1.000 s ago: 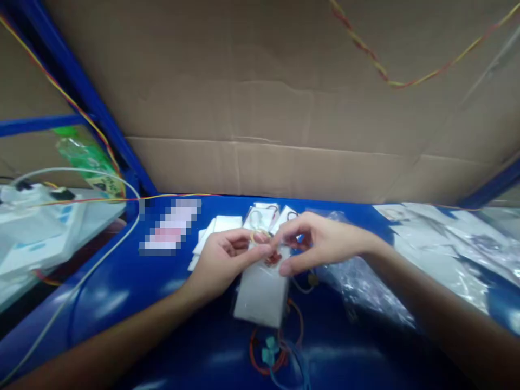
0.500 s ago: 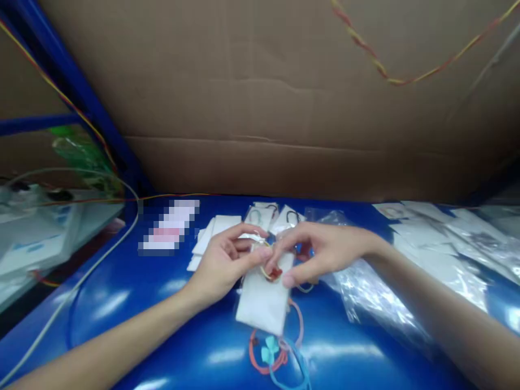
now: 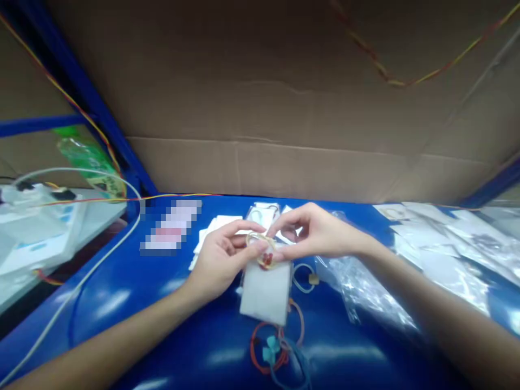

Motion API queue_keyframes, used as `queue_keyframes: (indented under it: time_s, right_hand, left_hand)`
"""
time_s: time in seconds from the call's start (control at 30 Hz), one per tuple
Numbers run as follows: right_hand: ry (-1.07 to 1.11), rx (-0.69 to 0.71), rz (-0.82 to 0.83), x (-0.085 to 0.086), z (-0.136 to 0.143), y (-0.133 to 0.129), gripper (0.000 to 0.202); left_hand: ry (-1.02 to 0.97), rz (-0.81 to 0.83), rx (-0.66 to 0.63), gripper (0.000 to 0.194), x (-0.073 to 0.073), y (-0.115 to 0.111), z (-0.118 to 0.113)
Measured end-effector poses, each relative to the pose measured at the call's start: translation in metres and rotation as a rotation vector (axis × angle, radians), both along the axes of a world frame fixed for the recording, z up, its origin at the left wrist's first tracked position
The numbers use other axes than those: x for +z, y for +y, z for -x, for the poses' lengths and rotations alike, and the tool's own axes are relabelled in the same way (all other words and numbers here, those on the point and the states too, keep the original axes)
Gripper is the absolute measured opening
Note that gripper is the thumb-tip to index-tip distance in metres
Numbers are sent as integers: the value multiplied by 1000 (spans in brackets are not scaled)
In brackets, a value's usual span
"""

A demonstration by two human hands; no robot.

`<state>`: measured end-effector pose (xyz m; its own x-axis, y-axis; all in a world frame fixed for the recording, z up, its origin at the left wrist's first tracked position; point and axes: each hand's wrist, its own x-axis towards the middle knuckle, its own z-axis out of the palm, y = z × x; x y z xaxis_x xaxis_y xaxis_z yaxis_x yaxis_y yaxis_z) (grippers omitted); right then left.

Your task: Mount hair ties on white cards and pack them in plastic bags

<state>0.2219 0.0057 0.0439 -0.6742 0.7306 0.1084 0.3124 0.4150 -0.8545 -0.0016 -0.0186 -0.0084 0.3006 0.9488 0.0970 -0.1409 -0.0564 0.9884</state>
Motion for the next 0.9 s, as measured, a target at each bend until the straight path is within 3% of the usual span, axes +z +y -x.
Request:
queue_keyframes:
  time_s: [0.33, 0.53, 0.77, 0.9]
  right_hand:
    - [110, 13, 26, -12, 2, 6, 33]
    - [47, 39, -42, -13, 1, 6, 28]
    - [125, -18, -23, -17, 1, 9, 33]
    - [106, 48, 0, -16, 1, 8, 30]
  left_hand:
    - [55, 0, -51, 31, -1, -2, -2]
    - [67, 14, -61, 26, 1, -3, -1]
    - [99, 42, -40, 32, -3, 0, 1]
    - [79, 48, 6, 32, -5, 1, 0]
